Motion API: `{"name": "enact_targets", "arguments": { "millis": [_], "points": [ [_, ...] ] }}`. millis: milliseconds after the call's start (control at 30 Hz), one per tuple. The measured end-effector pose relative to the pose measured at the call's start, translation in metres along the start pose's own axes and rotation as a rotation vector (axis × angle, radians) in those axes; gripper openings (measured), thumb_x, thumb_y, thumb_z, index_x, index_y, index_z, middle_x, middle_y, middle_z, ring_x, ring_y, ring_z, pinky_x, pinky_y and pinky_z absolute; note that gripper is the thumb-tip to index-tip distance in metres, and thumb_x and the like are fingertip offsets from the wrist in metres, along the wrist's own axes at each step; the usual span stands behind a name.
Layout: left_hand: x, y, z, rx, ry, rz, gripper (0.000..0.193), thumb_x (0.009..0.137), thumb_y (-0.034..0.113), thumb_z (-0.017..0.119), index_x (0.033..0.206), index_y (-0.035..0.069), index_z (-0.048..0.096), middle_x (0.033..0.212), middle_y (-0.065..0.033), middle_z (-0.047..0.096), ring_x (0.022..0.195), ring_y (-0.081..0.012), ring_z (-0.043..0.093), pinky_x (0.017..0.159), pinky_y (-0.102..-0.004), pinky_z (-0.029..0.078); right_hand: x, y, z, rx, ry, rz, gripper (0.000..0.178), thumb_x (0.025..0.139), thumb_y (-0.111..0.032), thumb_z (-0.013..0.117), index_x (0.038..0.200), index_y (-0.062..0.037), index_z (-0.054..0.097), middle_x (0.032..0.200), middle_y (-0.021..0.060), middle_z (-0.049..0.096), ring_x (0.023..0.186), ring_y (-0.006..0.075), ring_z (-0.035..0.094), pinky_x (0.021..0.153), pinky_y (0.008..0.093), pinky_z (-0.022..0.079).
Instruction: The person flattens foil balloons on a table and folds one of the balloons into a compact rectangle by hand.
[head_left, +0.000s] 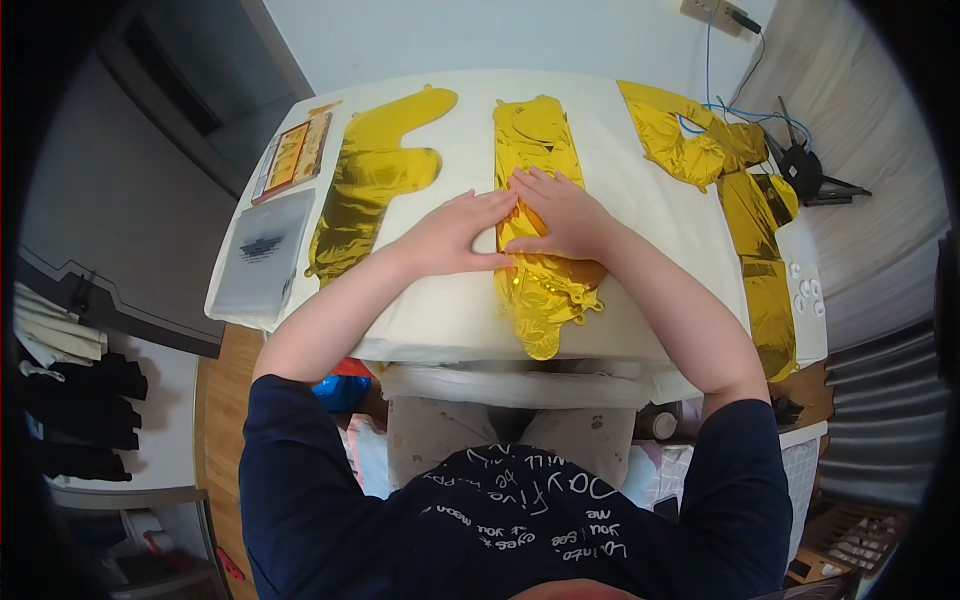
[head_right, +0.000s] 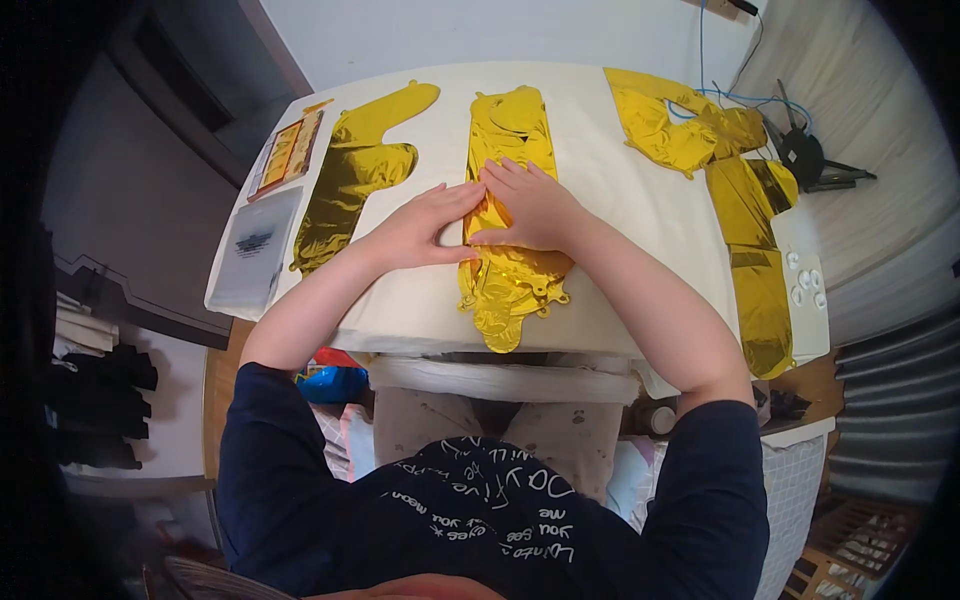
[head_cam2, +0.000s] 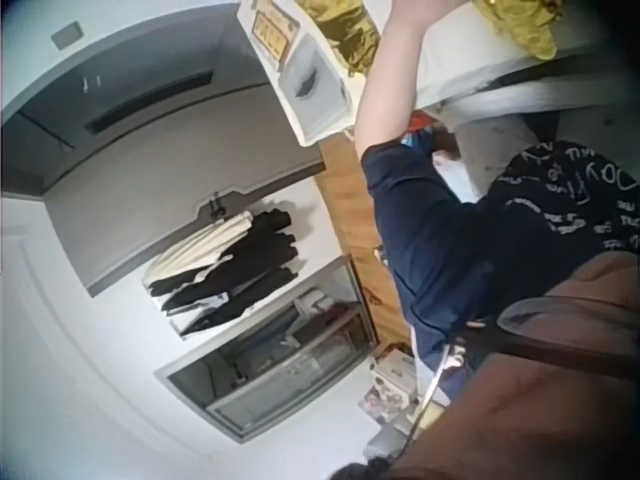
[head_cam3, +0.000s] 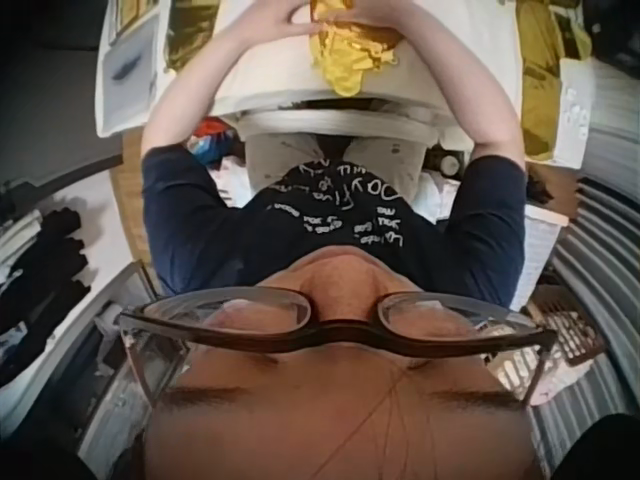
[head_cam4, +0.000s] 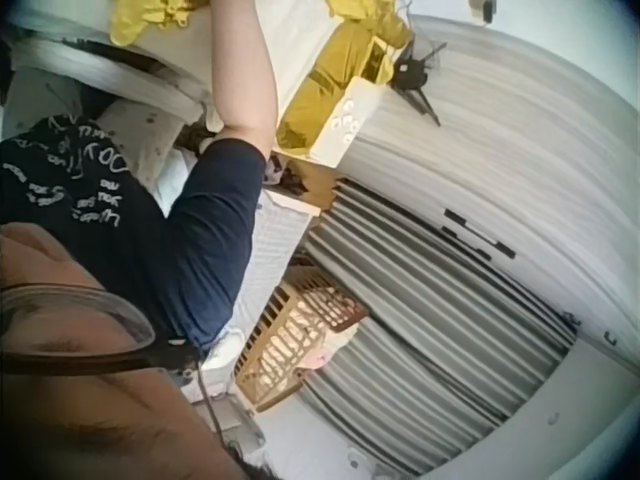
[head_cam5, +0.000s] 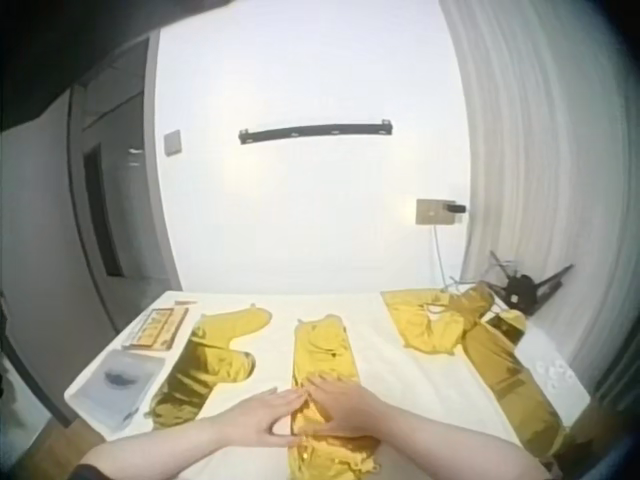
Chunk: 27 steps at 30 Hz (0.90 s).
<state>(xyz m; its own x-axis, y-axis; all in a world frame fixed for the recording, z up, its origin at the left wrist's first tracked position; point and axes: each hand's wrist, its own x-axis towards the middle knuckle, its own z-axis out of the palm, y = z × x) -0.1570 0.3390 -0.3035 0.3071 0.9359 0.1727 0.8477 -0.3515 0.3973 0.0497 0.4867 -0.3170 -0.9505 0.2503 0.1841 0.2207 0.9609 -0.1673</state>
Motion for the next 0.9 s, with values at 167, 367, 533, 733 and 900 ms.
{"name": "enact_targets", "arguments": {
  "millis": [167,367,533,733,900],
  "points": [
    [-0.002,-0.007,0.001,0.091,-0.029,0.049,0.082,0.089,0.047,0.076,0.152,0.003,0.048,0.160,-0.0194,0.044,0.149,-0.0361,0.040,0.124,-0.0528,0.027,0.000,-0.007,-0.010,0.103,-0.019,0.050,0.097,0.093,-0.060,0.067,0.159,0.0015,0.033,0.165,0.0225,0.034,0.156,0.0352,0.027,0.127,0.0467,0.022],
    [0.001,-0.008,0.004,0.095,0.008,0.081,0.079,0.089,0.047,0.076,0.148,0.001,0.052,0.157,-0.0206,0.048,0.145,-0.0388,0.044,0.122,-0.0508,0.031,-0.002,0.020,-0.014,0.744,0.285,0.227,0.063,0.102,-0.034,0.064,0.151,0.0016,0.046,0.155,0.0243,0.048,0.147,0.0364,0.042,0.121,0.0402,0.035],
    [-0.001,-0.010,0.002,0.090,0.012,0.090,0.079,0.089,0.048,0.075,0.148,0.001,0.052,0.156,-0.0201,0.048,0.145,-0.0381,0.044,0.122,-0.0498,0.032,-0.001,0.038,-0.027,0.268,0.397,0.360,0.041,0.103,-0.026,0.059,0.137,-0.0015,0.062,0.143,0.0175,0.061,0.133,0.0384,0.055,0.113,0.0389,0.043],
    [0.001,-0.007,-0.001,0.102,0.001,0.086,0.080,0.090,0.052,0.073,0.148,0.001,0.053,0.157,-0.0195,0.048,0.144,-0.0357,0.046,0.120,-0.0473,0.034,0.001,0.060,-0.003,0.042,0.288,0.328,0.036,0.104,-0.027,0.057,0.130,-0.0049,0.065,0.139,0.0160,0.063,0.141,0.0391,0.049,0.119,0.0492,0.038],
    [0.001,-0.006,-0.002,0.075,0.027,0.119,0.077,0.087,0.048,0.077,0.143,-0.001,0.056,0.152,-0.0190,0.053,0.137,-0.0353,0.052,0.114,-0.0432,0.041,0.003,0.053,-0.004,0.062,0.267,0.365,0.036,0.105,-0.027,0.055,0.131,-0.0048,0.065,0.140,0.0169,0.063,0.142,0.0382,0.048,0.120,0.0495,0.036]
  ]
}}
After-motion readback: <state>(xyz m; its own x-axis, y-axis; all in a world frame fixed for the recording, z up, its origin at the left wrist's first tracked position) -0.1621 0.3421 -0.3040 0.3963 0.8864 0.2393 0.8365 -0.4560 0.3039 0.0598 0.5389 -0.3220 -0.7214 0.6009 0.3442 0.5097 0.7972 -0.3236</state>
